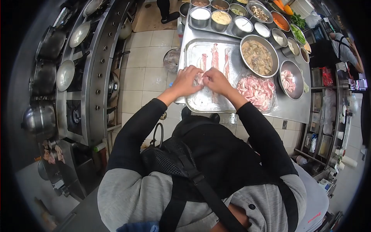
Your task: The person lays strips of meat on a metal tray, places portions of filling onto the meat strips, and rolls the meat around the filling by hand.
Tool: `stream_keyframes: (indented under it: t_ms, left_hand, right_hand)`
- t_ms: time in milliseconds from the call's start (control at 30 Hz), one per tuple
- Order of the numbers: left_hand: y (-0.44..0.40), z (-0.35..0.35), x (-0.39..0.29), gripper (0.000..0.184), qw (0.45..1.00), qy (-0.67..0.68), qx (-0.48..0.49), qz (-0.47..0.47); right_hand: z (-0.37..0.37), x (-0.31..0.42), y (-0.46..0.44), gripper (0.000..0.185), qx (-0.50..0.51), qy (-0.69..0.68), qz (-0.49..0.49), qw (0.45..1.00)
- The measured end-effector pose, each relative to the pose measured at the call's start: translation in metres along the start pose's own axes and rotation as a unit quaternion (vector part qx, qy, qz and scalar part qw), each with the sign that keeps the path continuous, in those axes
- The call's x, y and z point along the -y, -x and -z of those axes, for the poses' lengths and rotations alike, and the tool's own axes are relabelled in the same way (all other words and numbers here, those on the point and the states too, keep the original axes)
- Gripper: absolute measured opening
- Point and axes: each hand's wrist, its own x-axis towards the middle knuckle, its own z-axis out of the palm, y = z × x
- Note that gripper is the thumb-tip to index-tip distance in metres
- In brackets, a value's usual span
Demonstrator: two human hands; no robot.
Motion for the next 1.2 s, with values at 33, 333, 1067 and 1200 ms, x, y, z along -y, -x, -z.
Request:
stream_keyframes:
  t_ms: [33, 333, 1067, 1200]
  left_hand:
    - [0.000, -0.004, 0.002, 0.045, 1.000, 0.004, -0.003, -0.013]
    - [-0.022, -0.016, 0.022, 0.033, 0.996, -0.063, -0.058, 0.007]
    - [-0.093, 0.002, 0.055, 0.042, 0.867, 0.472, 0.047, 0.155]
    - [-0.077, 0.012, 0.034, 0.031, 0.574, 0.782, 0.110, 0.216]
  right_hand:
    - [-0.001, -0.002, 0.001, 0.033, -0.010, -0.012, -0.002, 1.000]
    - [0.015, 0.007, -0.006, 0.026, -0.016, -0.029, 0.051, 0.998]
    - [0.077, 0.004, -0.080, 0.031, -0.015, -0.480, -0.304, 0.823]
    - [0.093, 0.004, -0.036, 0.033, -0.090, -0.575, -0.252, 0.773]
